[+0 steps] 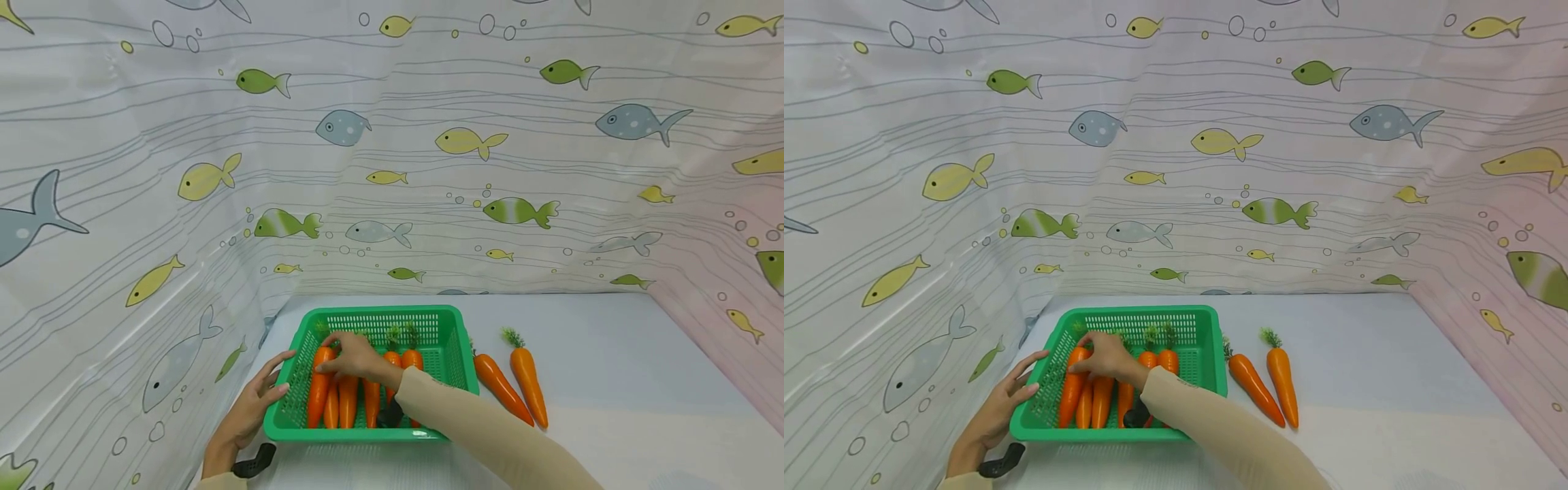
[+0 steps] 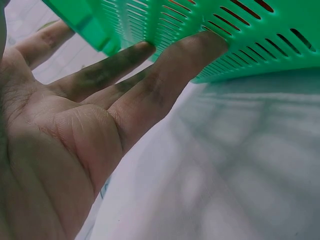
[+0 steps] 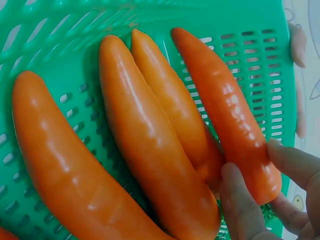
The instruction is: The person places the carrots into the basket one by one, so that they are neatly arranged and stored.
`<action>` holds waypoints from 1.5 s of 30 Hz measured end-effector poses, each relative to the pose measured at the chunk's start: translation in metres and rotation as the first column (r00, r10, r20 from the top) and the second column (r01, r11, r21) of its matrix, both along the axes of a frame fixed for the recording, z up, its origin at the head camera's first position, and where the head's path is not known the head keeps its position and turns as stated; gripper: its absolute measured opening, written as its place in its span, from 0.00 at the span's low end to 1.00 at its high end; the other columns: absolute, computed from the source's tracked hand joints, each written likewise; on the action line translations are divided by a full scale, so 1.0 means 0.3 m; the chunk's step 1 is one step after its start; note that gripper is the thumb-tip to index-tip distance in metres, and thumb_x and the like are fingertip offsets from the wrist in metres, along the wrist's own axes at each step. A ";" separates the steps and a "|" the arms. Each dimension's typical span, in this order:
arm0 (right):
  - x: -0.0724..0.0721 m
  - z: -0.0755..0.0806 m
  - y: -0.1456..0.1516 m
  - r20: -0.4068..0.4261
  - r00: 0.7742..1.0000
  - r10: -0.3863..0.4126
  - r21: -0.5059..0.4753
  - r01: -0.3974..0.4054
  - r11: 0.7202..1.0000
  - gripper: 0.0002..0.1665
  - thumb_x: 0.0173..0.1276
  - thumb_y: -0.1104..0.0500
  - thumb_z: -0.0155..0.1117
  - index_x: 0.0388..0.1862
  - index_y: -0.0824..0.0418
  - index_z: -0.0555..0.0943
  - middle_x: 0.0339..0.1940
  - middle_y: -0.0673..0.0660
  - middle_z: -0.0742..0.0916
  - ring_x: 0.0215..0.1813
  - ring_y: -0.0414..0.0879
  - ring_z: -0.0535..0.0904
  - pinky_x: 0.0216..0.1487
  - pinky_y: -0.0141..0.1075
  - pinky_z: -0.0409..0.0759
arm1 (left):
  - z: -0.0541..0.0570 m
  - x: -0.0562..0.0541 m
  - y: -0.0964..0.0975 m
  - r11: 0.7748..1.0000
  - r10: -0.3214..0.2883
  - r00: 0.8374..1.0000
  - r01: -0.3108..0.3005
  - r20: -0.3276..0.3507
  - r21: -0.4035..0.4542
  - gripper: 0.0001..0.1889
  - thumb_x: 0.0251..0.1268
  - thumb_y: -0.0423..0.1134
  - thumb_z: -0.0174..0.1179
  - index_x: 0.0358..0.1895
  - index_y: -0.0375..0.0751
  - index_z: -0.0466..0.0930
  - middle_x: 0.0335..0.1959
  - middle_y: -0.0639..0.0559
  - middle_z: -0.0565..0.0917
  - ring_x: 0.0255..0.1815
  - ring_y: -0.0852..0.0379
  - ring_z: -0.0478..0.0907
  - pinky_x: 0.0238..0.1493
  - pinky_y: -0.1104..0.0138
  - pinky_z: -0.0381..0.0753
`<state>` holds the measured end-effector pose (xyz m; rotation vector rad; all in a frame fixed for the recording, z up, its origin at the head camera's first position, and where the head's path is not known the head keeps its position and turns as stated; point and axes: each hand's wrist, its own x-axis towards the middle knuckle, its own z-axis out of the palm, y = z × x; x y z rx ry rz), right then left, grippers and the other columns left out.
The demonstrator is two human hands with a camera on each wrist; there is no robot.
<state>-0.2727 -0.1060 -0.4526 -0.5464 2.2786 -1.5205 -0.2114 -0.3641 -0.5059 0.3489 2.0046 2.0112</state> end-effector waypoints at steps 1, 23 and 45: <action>-0.001 0.001 0.001 -0.021 1.000 0.003 0.020 -0.003 1.000 0.26 0.64 0.58 0.79 0.60 0.60 0.81 0.46 0.57 0.83 0.35 0.50 0.86 0.37 0.40 0.86 | 0.000 -0.001 0.000 1.000 -0.002 1.000 0.002 -0.002 -0.002 0.32 0.83 0.34 0.47 0.83 0.54 0.50 0.73 0.33 0.65 0.61 0.40 0.79 0.52 0.44 0.84; -0.003 0.061 0.065 -0.082 0.994 0.067 -0.030 -0.070 0.997 0.21 0.70 0.62 0.72 0.60 0.61 0.81 0.56 0.67 0.81 0.38 0.61 0.87 0.37 0.46 0.88 | 0.010 -0.018 0.024 0.999 0.027 1.000 -0.027 0.011 -0.026 0.32 0.82 0.35 0.49 0.83 0.54 0.52 0.73 0.31 0.64 0.59 0.40 0.80 0.50 0.45 0.85; -0.036 0.168 0.441 -0.165 0.986 0.008 -0.038 -0.014 0.999 0.19 0.73 0.60 0.69 0.60 0.60 0.79 0.50 0.61 0.84 0.40 0.48 0.85 0.39 0.47 0.88 | 0.012 -0.013 0.009 0.997 0.056 0.998 -0.056 -0.004 -0.049 0.32 0.82 0.35 0.50 0.83 0.51 0.51 0.73 0.27 0.60 0.56 0.42 0.82 0.48 0.46 0.86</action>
